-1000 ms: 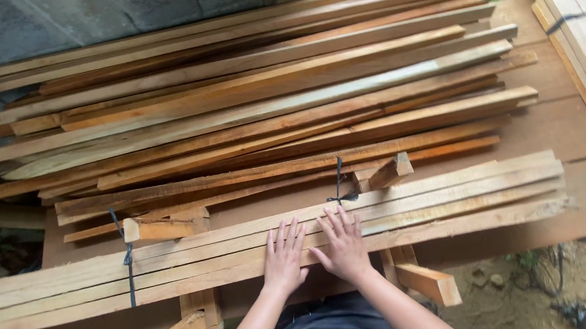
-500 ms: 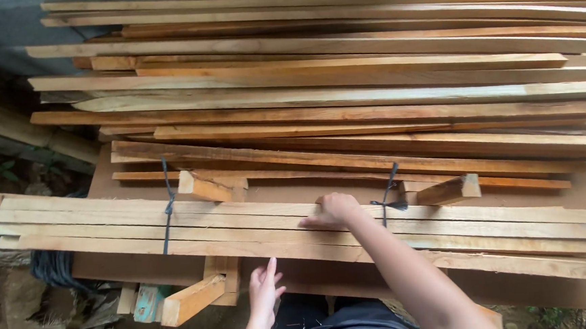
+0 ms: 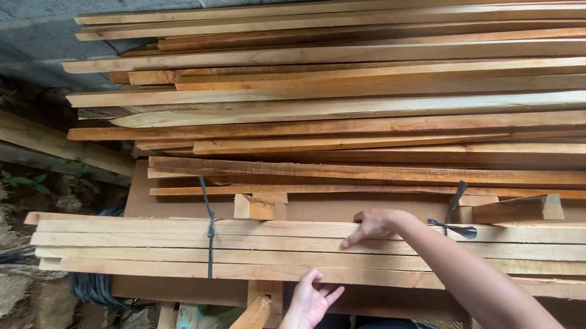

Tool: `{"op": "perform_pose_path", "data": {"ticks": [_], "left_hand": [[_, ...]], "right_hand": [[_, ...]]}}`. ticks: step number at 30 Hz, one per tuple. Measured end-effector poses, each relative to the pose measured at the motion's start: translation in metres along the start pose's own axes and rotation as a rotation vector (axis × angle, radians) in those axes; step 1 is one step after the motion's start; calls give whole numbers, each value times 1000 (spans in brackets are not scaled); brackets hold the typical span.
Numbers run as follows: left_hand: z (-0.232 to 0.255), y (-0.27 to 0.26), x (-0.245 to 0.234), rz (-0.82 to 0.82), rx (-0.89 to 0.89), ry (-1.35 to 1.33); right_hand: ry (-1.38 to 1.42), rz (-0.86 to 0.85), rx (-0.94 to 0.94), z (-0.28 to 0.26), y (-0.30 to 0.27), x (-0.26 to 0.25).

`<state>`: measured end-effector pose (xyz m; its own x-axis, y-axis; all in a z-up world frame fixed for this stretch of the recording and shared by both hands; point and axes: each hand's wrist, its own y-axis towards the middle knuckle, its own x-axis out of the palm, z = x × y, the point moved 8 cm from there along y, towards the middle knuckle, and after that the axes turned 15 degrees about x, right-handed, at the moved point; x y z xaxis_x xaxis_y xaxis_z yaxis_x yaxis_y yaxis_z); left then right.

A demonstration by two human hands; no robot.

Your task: Bundling several wooden slats together using plastic ties.

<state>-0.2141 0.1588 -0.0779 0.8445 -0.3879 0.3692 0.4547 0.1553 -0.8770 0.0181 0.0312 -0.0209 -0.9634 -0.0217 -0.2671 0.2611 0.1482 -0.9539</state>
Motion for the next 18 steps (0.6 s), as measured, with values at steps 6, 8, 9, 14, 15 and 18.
{"op": "perform_pose_path", "data": {"ticks": [6,8,9,14,15,18], "left_hand": [[-2,-3,1,-277,-23,-57],[-1,-17,-2,-282,-24,-50],[1,-22,1,-295,-16,-45],[-27,19,-44,-308,2,-69],[-32,25,-58,-281,11,-52],[-49,66,-91,-396,124,-78]], "right_hand": [[-122,245,-11,-18,-105,-12],[-140,342,-9,-18,-121,7],[-163,448,-15,-19,-132,9],[-184,710,-65,-16,-160,35],[-168,769,-88,-17,-166,40],[-128,769,-89,-14,-181,62]]}}
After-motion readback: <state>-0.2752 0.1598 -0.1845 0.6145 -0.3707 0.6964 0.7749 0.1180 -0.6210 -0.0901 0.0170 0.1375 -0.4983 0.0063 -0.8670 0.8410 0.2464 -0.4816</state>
